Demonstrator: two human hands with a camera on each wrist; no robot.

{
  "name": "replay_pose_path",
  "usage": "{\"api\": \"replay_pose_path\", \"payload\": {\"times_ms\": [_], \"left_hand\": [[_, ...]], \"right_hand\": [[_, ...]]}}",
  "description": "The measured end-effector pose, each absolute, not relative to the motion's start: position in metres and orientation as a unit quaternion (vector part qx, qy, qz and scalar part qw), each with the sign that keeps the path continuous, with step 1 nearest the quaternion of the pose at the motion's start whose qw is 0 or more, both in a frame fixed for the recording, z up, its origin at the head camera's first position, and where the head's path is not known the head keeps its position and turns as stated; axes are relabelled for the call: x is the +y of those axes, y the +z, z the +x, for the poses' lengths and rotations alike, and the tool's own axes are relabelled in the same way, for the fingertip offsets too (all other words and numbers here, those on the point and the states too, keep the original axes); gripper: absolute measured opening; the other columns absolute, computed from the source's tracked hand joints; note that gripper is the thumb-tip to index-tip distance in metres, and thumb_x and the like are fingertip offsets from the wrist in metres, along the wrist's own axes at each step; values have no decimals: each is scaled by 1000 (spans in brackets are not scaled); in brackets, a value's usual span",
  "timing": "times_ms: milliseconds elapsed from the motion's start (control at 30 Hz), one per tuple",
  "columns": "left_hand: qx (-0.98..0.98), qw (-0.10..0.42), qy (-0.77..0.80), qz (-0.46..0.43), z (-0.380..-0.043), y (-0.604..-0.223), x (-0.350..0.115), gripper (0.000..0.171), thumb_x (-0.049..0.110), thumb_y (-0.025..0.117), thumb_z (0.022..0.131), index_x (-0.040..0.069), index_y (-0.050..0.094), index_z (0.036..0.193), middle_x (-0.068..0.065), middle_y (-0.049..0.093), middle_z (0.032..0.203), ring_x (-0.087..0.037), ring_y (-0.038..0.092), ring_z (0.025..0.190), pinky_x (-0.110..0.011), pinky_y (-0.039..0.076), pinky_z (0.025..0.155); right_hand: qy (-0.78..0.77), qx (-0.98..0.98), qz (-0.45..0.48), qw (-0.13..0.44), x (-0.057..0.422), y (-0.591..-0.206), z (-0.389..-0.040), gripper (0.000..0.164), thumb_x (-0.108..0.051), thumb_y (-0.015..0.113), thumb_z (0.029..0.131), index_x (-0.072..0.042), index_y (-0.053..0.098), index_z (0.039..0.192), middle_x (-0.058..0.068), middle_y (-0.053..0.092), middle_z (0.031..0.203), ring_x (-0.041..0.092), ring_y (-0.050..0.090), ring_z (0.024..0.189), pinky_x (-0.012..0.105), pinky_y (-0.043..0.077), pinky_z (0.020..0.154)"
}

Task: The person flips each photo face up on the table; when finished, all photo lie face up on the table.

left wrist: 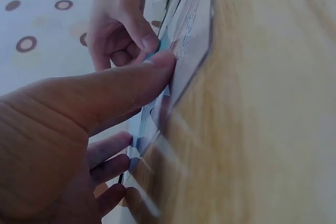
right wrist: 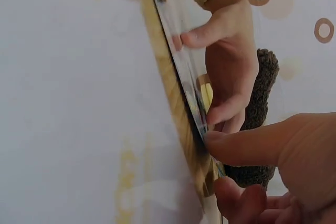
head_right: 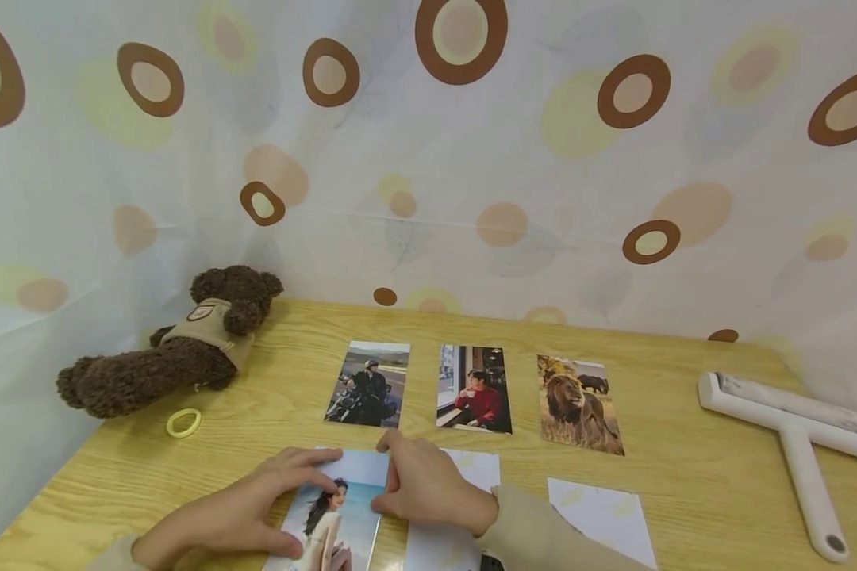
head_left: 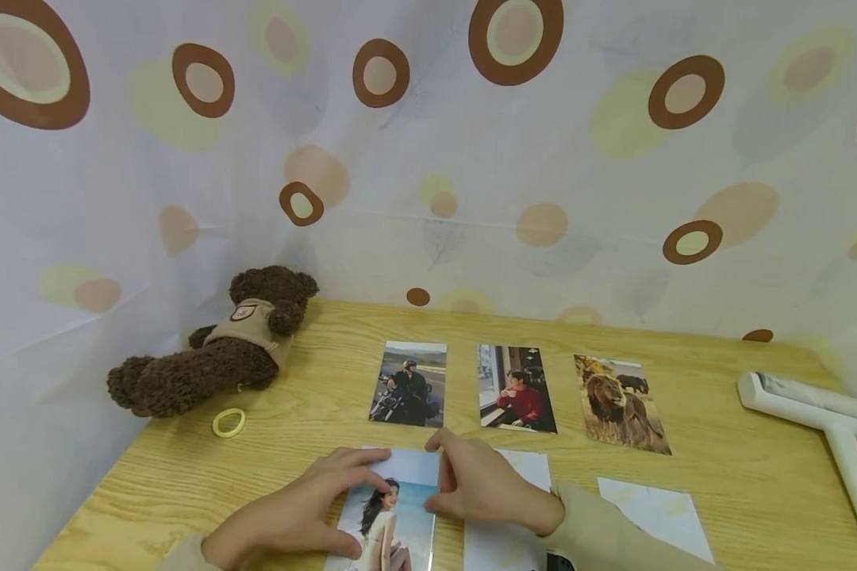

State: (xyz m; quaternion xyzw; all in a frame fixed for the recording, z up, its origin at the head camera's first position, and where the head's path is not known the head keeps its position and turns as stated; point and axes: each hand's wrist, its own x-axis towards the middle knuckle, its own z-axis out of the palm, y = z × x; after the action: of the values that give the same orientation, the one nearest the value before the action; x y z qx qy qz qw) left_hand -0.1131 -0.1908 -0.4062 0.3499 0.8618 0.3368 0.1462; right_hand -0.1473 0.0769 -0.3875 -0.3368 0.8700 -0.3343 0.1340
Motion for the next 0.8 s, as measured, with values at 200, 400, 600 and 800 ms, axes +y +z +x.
{"api": "replay_pose_path", "payload": {"times_ms": [200, 400, 600, 800], "left_hand": [[857, 139, 330, 370, -114, -410, -192, 56, 48, 72, 80, 34, 54, 131, -3, 28, 157, -35, 29, 139, -65, 31, 101], [871, 134, 315, 353, -115, -406, -192, 58, 53, 72, 77, 29, 57, 128, 0, 35, 154, -29, 33, 137, -61, 33, 100], [879, 137, 318, 328, -113, -400, -188, 50, 54, 67, 83, 29, 58, 125, -1, 34, 154, -30, 34, 138, -61, 33, 102], [865, 116, 366, 323, -114, -399, -175, 31, 41, 60, 94, 25, 59, 120, -6, 35, 153, -33, 35, 138, -57, 37, 102]], "right_hand": [[-300, 882, -346, 117, 77, -390, -151, 52, -21, 83, 75, -2, 54, 114, -11, 51, 66, -1, 42, 52, 19, 37, 52], [-291, 887, -348, 89, 75, -390, -152, 54, -21, 85, 71, -7, 52, 111, -9, 50, 65, 0, 40, 51, 19, 35, 50], [-296, 881, -357, 96, 78, -385, -151, 41, -23, 79, 80, -8, 51, 106, -9, 51, 64, -1, 39, 50, 18, 35, 48], [-307, 874, -355, 123, 106, -377, -146, 22, -23, 72, 87, -12, 60, 101, -10, 54, 70, -1, 39, 50, 19, 37, 50]]}}
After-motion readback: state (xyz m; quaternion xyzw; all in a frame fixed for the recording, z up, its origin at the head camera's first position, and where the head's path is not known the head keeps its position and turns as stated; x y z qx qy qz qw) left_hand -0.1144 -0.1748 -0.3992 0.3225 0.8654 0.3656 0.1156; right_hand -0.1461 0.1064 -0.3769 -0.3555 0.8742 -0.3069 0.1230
